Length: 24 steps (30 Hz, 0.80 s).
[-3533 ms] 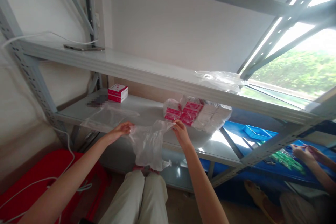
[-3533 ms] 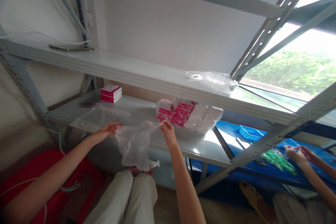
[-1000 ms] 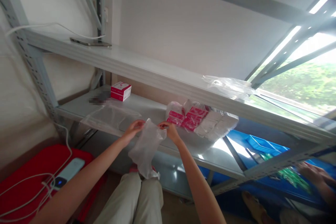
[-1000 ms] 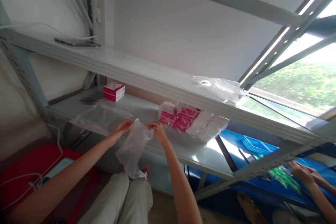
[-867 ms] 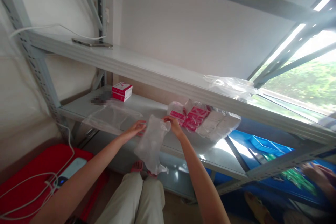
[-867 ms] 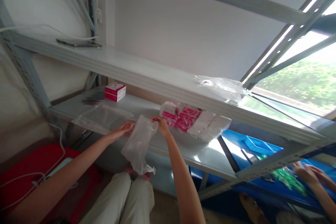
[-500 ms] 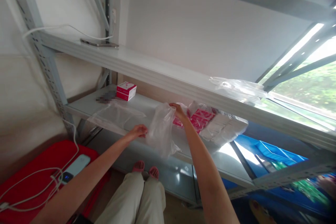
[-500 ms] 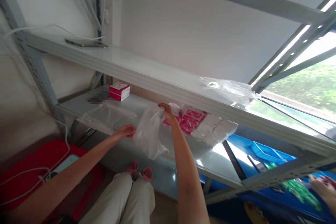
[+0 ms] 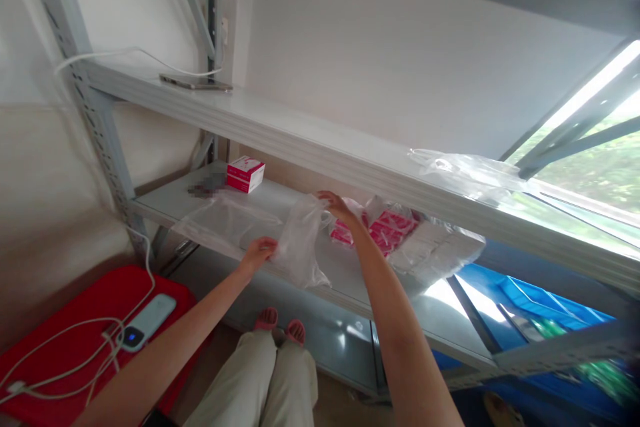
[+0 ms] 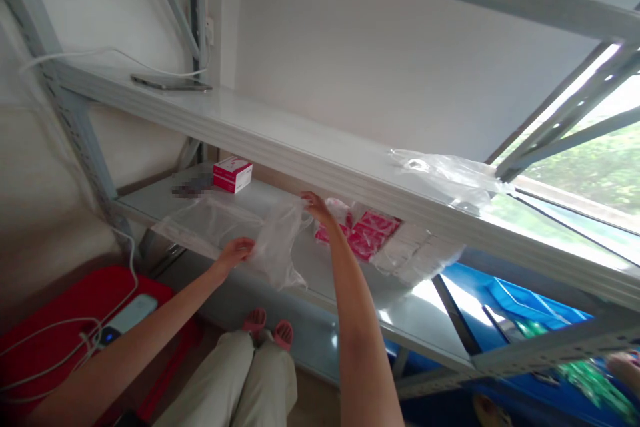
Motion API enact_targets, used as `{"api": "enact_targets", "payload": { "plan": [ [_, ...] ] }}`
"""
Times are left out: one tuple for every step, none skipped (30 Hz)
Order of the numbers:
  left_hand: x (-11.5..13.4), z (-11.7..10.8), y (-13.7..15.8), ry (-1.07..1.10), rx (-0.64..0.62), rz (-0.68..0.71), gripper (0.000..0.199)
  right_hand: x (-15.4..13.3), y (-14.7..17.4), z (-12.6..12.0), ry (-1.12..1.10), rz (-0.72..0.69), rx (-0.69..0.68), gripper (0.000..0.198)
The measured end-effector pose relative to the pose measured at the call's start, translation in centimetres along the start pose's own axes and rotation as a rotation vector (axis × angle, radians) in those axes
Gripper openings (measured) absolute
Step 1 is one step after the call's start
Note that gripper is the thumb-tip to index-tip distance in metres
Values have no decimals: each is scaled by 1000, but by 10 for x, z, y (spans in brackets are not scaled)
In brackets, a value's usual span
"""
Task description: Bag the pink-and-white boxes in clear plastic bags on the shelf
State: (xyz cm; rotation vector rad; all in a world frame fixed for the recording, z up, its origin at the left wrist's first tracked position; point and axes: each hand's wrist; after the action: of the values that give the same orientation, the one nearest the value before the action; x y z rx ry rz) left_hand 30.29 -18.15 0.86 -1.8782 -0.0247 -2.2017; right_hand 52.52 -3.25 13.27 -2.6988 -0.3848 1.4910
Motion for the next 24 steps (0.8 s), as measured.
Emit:
{"api": "enact_targets", "payload": {
  "plan": [
    [-1, 0, 0, 7, 11, 10, 17, 1, 8, -5, -21, -6, 21, 46],
    [-2, -1, 1, 14, 24, 18, 17, 2, 19, -10, -54, -20, 67, 56],
    [-2, -1, 1, 23, 37, 27, 17, 5, 34, -15, -92, -42, 142, 62],
    [-3, -2, 2, 33, 50, 40, 19, 9, 54, -18, -136, -63, 235, 64],
    [-5, -2, 4, 43, 61, 57, 20, 16, 77, -17, -172, -93, 351, 61],
    [-6, -3, 6, 53, 70, 76, 22, 23, 102, -13, -178, -105, 463, 55],
    [-7, -3, 7, 62, 76, 92, 23, 32, 129, -5, -174, -79, 542, 51],
    [-9, -3, 10, 68, 82, 107, 25, 41, 155, 6, -140, -28, 523, 52],
    [-10, -3, 12, 69, 89, 119, 26, 49, 179, 19, -63, 19, 428, 56],
    [-12, -3, 14, 65, 98, 128, 27, 57, 199, 33, 50, 53, 291, 60],
    [-13, -3, 16, 55, 110, 136, 28, 63, 213, 46, 145, 96, 187, 53],
    [-14, -2, 17, 37, 125, 145, 28, 67, 221, 56, 202, 144, 119, 41],
    [-14, -2, 18, 11, 143, 155, 28, 69, 224, 62, 225, 183, 85, 29],
    [-14, -1, 19, -17, 162, 165, 29, 69, 221, 65, 204, 214, 89, 19],
    [-14, 0, 19, -44, 180, 173, 29, 68, 213, 63, 154, 234, 110, 17],
    [-14, 2, 18, -66, 200, 179, 29, 66, 203, 58, 90, 244, 134, 20],
    [-13, 3, 17, -82, 219, 187, 30, 65, 192, 50, 22, 243, 157, 24],
    [-12, 4, 16, -91, 236, 196, 30, 63, 182, 41, -44, 238, 183, 28],
    [-12, 5, 14, -94, 252, 208, 30, 63, 173, 32, -106, 234, 212, 30],
    [-11, 6, 13, -92, 265, 221, 31, 65, 167, 24, -162, 231, 244, 33],
    [-11, 7, 13, -86, 273, 231, 32, 69, 164, 18, -211, 227, 275, 36],
    [-11, 8, 14, -79, 273, 239, 34, 75, 165, 15, -248, 232, 300, 38],
    [-11, 8, 15, -72, 266, 243, 37, 83, 169, 13, -267, 248, 310, 41],
    [-12, 8, 18, -66, 257, 243, 40, 92, 175, 13, -265, 274, 303, 44]
  ]
}}
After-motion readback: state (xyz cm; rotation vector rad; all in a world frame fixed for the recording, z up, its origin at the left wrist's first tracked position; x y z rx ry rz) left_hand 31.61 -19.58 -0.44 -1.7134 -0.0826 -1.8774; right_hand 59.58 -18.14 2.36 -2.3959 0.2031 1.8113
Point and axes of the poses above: each hand's wrist, its own y-axis away from the middle knuckle, its own z-axis out of the palm, x = y × z, and after that the axes turned 13 degrees about z, right-handed
